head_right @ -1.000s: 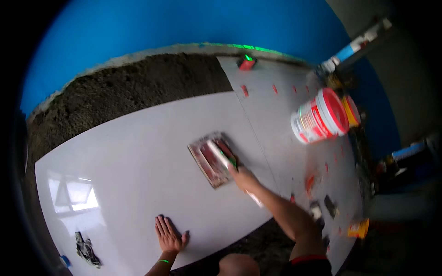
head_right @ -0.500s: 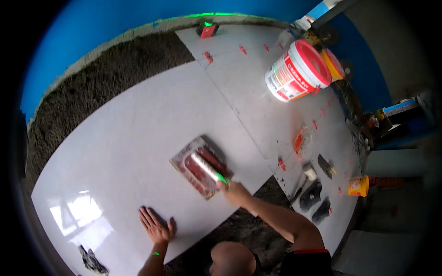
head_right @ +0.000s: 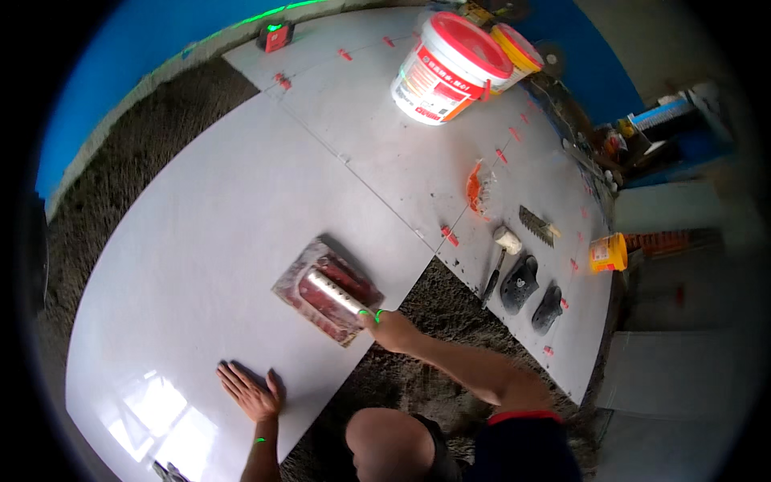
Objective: The person positions a large tile onto a bed of mortar and uses a trowel and mallet to level and secure it within a floor grid.
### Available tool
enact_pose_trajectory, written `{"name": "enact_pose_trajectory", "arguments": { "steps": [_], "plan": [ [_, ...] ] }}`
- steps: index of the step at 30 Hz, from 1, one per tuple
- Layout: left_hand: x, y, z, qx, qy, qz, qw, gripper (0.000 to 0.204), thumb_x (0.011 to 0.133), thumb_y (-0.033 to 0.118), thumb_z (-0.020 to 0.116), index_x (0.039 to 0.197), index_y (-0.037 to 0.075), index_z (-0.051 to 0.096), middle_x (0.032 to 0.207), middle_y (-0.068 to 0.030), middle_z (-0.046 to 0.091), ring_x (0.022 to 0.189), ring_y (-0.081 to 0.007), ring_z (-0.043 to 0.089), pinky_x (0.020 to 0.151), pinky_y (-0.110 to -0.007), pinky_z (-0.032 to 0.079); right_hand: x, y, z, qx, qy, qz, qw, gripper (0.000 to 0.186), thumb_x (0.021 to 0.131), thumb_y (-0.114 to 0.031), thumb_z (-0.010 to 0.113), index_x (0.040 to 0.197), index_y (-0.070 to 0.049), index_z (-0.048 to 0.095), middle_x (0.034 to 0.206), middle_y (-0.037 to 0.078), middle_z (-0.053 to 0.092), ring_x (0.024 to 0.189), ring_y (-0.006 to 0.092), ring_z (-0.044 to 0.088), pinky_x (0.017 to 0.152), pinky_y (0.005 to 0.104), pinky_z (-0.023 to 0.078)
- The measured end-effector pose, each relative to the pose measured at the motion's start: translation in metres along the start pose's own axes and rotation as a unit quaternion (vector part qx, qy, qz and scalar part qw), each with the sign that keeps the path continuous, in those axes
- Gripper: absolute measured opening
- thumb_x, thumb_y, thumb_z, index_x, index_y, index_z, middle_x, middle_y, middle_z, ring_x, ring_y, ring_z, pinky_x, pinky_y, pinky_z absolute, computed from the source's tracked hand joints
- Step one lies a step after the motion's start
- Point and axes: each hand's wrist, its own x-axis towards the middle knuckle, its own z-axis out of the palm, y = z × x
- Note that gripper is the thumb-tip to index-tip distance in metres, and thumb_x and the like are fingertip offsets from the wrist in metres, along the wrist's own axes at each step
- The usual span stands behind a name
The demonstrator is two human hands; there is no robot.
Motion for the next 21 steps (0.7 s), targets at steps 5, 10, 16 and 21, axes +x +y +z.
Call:
{"name": "enact_pose_trajectory", "arguments": {
  "steps": [5, 10, 16, 21],
  "plan": [
    [-0.008, -0.004, 0.003, 0.028, 0.012, -0.002, 1.000, 0.088, 0.092, 0.048, 0.047, 0.148, -0.010, 0.012, 0.154, -0.0311, 0.013, 0.144, -0.0452, 0.013, 0.118, -0.050, 0.012, -0.049, -0.088, -0.094, 0.127, 0.060, -0.072, 0.987, 0.066, 0.099, -0.059, 0.027, 0.092, -0.003, 0.061, 0.060, 0.015, 0.058, 0.057, 0.0309, 0.061, 0.054, 0.0447, 0.047],
    [-0.010, -0.012, 0.003, 0.053, 0.039, 0.002, 0.998, 0.084, 0.093, 0.047, 0.044, 0.147, -0.011, 0.016, 0.154, -0.0313, 0.016, 0.143, -0.0455, 0.015, 0.118, -0.050, 0.014, -0.087, -0.102, -0.076, 0.213, 0.260, -0.283, 0.898, 0.038, 0.096, -0.038, 0.056, 0.091, 0.000, 0.052, 0.058, 0.018, 0.057, 0.053, 0.0400, 0.061, 0.048, 0.0448, 0.047],
    [-0.012, -0.006, 0.009, 0.034, 0.035, 0.010, 0.999, 0.084, 0.093, 0.047, 0.044, 0.147, -0.011, 0.015, 0.153, -0.0317, 0.016, 0.143, -0.0456, 0.016, 0.118, -0.050, 0.014, -0.005, -0.005, 0.043, 0.051, 0.119, 0.017, 0.992, 0.069, 0.098, -0.057, 0.036, 0.089, 0.007, 0.060, 0.061, 0.023, 0.060, 0.059, 0.0410, 0.062, 0.055, 0.0505, 0.049],
    [-0.011, -0.014, 0.002, 0.001, 0.032, 0.006, 0.999, 0.086, 0.091, 0.046, 0.046, 0.146, -0.013, 0.015, 0.153, -0.0325, 0.014, 0.144, -0.0457, 0.012, 0.118, -0.051, 0.010, 0.012, -0.042, 0.020, 0.054, 0.139, -0.015, 0.989, 0.075, 0.096, -0.060, 0.036, 0.083, 0.008, 0.062, 0.068, 0.028, 0.062, 0.073, 0.0473, 0.063, 0.069, 0.0534, 0.051]
  ]
}}
